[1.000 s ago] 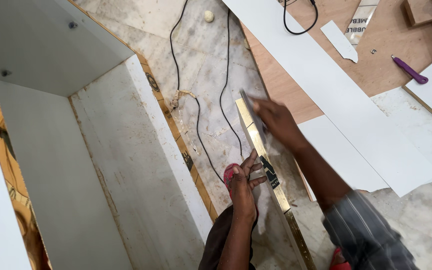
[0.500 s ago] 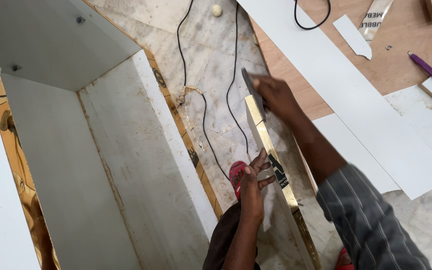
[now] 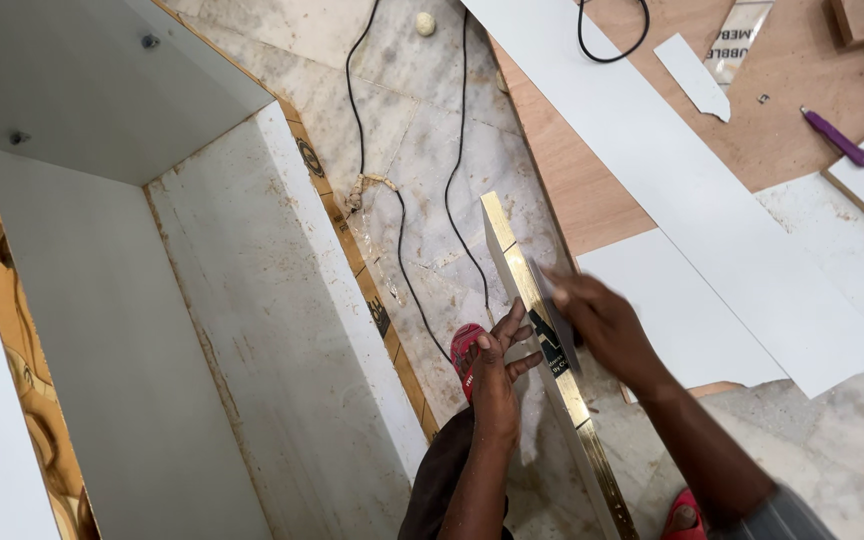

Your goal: The person sits on the floor and uses a sanding block to smooth the edges of a long, thin wooden strip. They hold the strip with one hand and sand it with the other, repeatedly moving the sanding block along the length of the wood.

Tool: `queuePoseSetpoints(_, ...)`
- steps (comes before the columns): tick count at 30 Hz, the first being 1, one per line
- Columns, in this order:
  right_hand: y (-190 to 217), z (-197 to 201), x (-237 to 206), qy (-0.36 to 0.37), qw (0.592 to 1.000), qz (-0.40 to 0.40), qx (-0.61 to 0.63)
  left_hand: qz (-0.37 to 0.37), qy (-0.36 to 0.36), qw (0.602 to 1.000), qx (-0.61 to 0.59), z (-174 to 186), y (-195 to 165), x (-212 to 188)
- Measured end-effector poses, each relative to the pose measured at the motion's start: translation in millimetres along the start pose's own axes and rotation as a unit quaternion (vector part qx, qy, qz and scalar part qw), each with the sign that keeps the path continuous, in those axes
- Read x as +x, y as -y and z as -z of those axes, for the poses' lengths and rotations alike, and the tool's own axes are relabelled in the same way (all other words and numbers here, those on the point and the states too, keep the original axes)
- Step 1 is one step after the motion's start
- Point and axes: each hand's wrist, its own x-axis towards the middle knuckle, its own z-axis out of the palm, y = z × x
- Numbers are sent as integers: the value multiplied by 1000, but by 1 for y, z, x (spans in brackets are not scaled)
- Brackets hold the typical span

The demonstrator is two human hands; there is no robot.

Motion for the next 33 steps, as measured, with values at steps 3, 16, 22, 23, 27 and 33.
queuePoseSetpoints(3,28,-1,73,-21,996,83,-24,0,-8,1000,0,1,3,1)
queuePoseSetpoints(16,42,1,74,-57,987,9,149,0,-46,998,53,8,-9,-5)
queuePoseSetpoints(22,-22,43,-107,-10,960,-266,91,-272,-108,865,409,15,-59,17)
queuePoseSetpoints(23,-31,47,-129,-6,942,-315,117,-389,-81,761,512,16,-74,35)
queuePoseSetpoints(27,-52,41,-155,-6,946,-251,204,-353,61,500,788,10,-142,119)
queuePoseSetpoints(33,-49,33,-132,20,958,-206,198,-269,228,334,874,-32,-192,170)
